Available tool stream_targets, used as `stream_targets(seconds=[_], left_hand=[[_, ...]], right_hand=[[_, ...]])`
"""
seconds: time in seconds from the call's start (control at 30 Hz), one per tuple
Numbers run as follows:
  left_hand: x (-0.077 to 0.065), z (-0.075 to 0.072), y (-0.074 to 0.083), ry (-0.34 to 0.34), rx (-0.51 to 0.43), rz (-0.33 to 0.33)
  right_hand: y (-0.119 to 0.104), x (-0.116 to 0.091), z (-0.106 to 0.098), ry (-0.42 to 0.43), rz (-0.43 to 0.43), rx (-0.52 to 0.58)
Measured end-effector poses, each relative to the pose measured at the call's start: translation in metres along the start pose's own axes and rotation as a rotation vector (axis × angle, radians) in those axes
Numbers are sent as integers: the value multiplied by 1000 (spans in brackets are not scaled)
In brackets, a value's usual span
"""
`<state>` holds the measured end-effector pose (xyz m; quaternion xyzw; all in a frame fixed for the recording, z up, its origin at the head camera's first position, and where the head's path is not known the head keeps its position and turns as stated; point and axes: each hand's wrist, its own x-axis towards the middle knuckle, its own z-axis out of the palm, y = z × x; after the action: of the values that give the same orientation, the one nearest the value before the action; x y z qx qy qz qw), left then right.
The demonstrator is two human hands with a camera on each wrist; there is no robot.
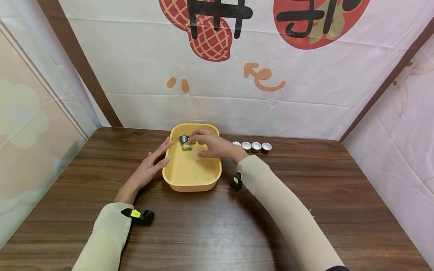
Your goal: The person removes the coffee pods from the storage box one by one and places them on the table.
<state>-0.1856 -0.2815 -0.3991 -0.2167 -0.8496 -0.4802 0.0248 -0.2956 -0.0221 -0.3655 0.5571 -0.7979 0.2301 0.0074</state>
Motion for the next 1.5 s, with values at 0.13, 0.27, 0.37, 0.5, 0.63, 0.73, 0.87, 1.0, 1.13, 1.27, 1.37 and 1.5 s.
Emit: stream_targets(seconds=[0.13,0.27,0.37,0.5,0.63,0.73,0.87,1.0,1.13,1.27,1.37,1.5], left_hand=[[-1,-2,15,-5,-1,4],[-2,-1,17,-5,2,0],[-3,-1,16,-3,0,-5],[-1,0,1,4,5,-4],[0,3,-20,8,18,-3],[1,4,-23,7,19,2],[1,3,-23,4,10,9],[-1,2,-22,7,9,9],[-1,1,-20,8,19,1],[-2,-1,-7,3,5,-2],[-3,-2,7,0,-9,1],[-3,-1,16,-3,4,3]], right_hand=[[0,7,3,-57,0,-64],[0,14,5,-105,16,-76],[1,19,7,-143,24,-92],[1,25,8,-181,48,-108],[-2,31,9,-213,80,-118],[-3,33,10,-235,92,-124],[-4,35,10,-258,95,-137],[-3,37,9,-271,96,-129],[-3,37,8,-279,91,-119],[-3,37,9,-283,54,-121],[-4,37,10,-295,43,-116],[-6,38,11,-309,67,-67]])
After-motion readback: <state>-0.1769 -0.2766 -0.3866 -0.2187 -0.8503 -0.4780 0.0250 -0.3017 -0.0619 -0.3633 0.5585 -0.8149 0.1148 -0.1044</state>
